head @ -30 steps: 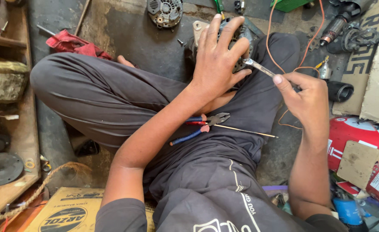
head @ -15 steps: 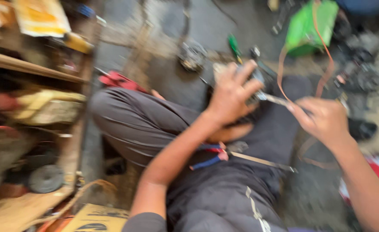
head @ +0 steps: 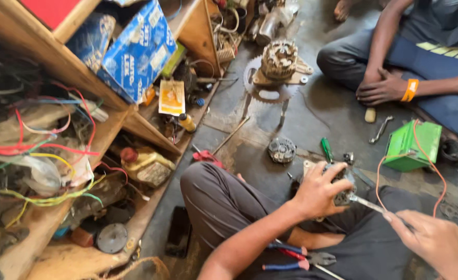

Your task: The person sits on the floor and works on a disassembled alternator. They connect wires to the slip rings, then use a screwdriver and a wrench to tighten bolts on the housing. The person also uses pliers to adjust components and briefly reaches into a box of tools.

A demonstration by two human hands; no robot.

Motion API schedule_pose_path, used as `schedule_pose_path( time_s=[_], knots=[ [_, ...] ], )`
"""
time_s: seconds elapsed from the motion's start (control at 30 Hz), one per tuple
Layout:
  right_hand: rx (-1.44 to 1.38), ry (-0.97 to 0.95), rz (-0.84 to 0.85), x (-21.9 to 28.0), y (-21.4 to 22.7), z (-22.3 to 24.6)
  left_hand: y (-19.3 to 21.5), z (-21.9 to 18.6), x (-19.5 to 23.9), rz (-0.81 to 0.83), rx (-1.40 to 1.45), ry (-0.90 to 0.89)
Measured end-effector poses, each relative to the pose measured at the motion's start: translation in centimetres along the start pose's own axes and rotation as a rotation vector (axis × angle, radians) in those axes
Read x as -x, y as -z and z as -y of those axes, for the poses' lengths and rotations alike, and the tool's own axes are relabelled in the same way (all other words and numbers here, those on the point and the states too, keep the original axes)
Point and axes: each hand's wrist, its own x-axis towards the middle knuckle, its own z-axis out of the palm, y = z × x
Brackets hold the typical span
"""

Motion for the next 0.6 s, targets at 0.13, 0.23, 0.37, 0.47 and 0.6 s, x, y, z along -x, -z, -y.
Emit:
schedule_pose_path(
  time_s=[0.13,0.23,0.37,0.47,0.6],
  knots=[
    [0.132,0.164,0.021,-0.2,0.5,-1.0,0.1,0.4,-0.3,0.035,0.044,-0.039],
    [0.033,0.198,-0.007,0.2,0.1,-1.8,-1.2,1.5,0.3,0.056,0.116,0.007],
    [-0.102,0.146,0.032,-0.4,1.1,-0.6,-1.2,1.2,0.3,0.071,0.086,0.031],
    [-0.125,-0.027,0.220,-0.2,2.6,1.0,-0.8,0.0,0.2,0.062,0.053,0.038],
    [-0.377,-0.244,0.441,-0.1,2.7,1.5,-0.6,-0.3,0.0,0.065,0.007,0.058]
  ],
)
